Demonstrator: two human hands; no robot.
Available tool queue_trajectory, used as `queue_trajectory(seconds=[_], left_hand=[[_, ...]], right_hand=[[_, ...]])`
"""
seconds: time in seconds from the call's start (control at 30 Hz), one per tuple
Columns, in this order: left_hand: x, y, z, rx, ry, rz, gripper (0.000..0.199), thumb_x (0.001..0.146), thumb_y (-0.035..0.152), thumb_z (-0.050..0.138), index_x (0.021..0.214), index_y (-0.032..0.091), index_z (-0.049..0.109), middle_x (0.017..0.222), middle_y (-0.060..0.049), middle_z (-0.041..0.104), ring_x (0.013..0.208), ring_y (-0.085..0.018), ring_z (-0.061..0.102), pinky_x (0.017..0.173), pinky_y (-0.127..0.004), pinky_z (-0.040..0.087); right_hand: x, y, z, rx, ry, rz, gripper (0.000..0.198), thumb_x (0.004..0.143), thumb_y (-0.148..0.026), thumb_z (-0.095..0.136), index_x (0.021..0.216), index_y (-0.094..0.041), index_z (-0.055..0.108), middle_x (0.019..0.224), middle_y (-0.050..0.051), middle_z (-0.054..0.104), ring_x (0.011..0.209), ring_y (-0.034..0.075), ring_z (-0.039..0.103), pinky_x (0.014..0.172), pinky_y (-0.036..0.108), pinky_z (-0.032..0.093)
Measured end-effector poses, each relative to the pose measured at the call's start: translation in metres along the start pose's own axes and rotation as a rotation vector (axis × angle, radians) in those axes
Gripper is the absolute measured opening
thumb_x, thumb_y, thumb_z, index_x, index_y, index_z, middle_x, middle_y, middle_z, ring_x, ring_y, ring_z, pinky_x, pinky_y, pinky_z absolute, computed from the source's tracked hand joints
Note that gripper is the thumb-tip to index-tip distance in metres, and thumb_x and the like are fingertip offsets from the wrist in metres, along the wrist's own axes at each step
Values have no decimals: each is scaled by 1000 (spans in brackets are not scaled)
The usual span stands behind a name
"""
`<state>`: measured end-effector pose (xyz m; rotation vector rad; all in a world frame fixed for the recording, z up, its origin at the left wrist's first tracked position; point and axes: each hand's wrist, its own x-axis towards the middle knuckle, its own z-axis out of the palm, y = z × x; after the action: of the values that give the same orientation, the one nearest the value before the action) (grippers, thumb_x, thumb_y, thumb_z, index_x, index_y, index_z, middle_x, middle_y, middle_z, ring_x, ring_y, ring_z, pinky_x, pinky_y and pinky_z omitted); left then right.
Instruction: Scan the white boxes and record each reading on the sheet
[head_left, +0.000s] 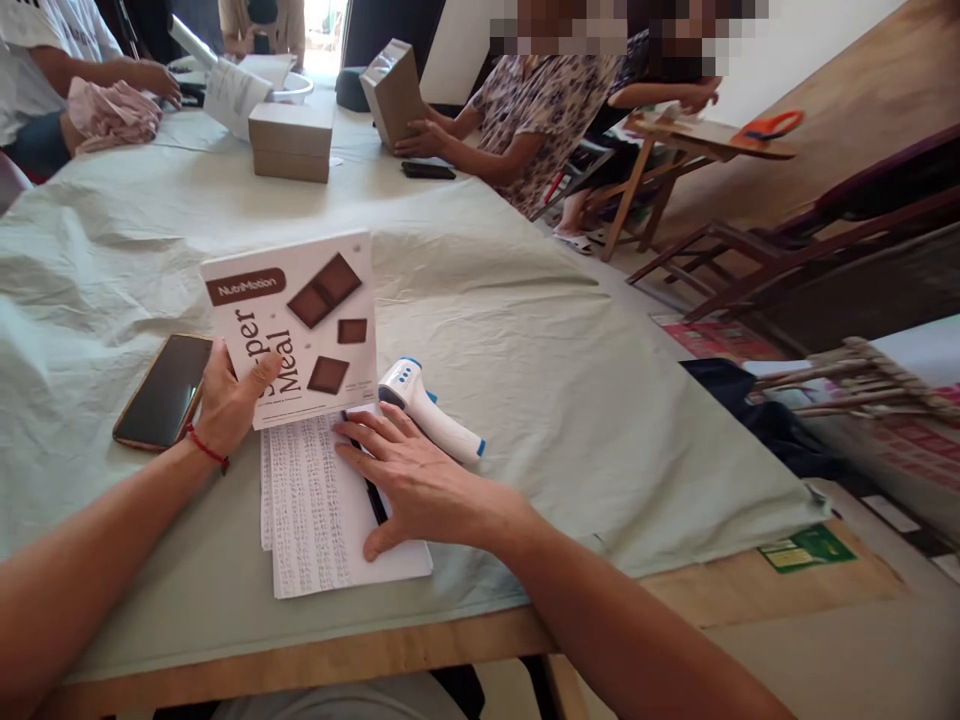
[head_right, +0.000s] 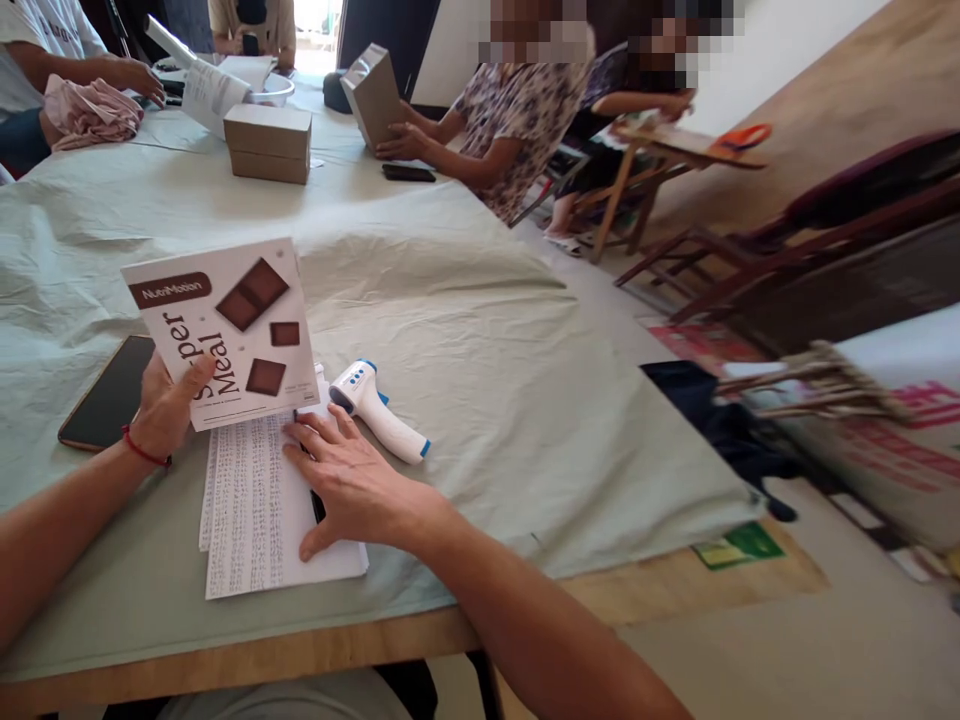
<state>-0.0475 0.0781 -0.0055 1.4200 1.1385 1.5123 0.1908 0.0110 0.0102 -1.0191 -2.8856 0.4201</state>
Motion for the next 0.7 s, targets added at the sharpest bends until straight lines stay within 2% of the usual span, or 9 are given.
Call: queue_trajectory(seconds=[0.07,0.17,0.23,0.27,0.37,0.43,0.5,0.6,0.7], left_hand=[[-2,2,2,59,-15,11,58,73,64,79,106,21,57,107,-9,71,97,-30,70,86,-47,60],[-3,5,4,94,-23,33,62,73,64,78,110,20,55,112,-10,69,101,-29,68,88,-46,59],[-3,6,5,98,-22,43,64,74,64,77,113,19,54,113,-11,68,102,-29,68,89,-45,58],[-2,5,5,99,-25,49,64,75,64,77,114,19,54,113,-12,68,102,-28,67,89,-44,58],[-2,4,5,107,-33,61,62,78,62,75,117,19,53,115,-12,68,104,-28,67,91,-44,56],[-2,3,5,113,-32,51,62,78,62,75,117,19,53,115,-12,67,106,-28,66,94,-45,55],[-1,3,5,111,-33,29,61,79,63,73,116,18,54,115,-12,67,107,-28,66,95,-46,54],[-1,0,5,96,-42,12,59,81,59,72,118,17,55,116,-12,67,107,-28,65,95,-46,55],[0,-2,4,78,-47,-7,57,80,54,74,119,17,55,118,-12,67,107,-28,65,94,-47,55]], right_hand=[[-4,1,-7,32,37,-32,91,61,-65,85,132,-13,60,147,22,51,140,41,40,116,63,30],[-12,10,-19,109,176,4,55,77,-59,77,113,-19,66,131,15,64,124,31,56,102,46,49],[-17,20,-24,46,338,222,35,87,-51,70,101,-20,67,115,13,70,111,28,63,85,40,54],[-18,26,-26,-35,381,373,36,85,-50,72,103,-19,66,117,15,68,110,31,62,79,40,54],[-15,42,-26,-157,187,723,39,78,-49,76,98,-16,67,105,17,69,94,32,65,65,35,48],[-11,50,-27,-108,26,803,27,81,-44,70,86,-17,66,94,13,69,81,26,65,63,32,43],[-9,55,-30,-12,2,833,18,81,-35,64,73,-19,61,79,7,66,71,21,60,61,30,38],[-7,54,-34,190,326,878,16,74,-34,63,67,-21,55,62,1,55,62,17,50,58,30,35],[-3,35,-28,653,794,682,25,70,-44,63,79,-21,59,64,-2,52,59,15,47,56,30,38]])
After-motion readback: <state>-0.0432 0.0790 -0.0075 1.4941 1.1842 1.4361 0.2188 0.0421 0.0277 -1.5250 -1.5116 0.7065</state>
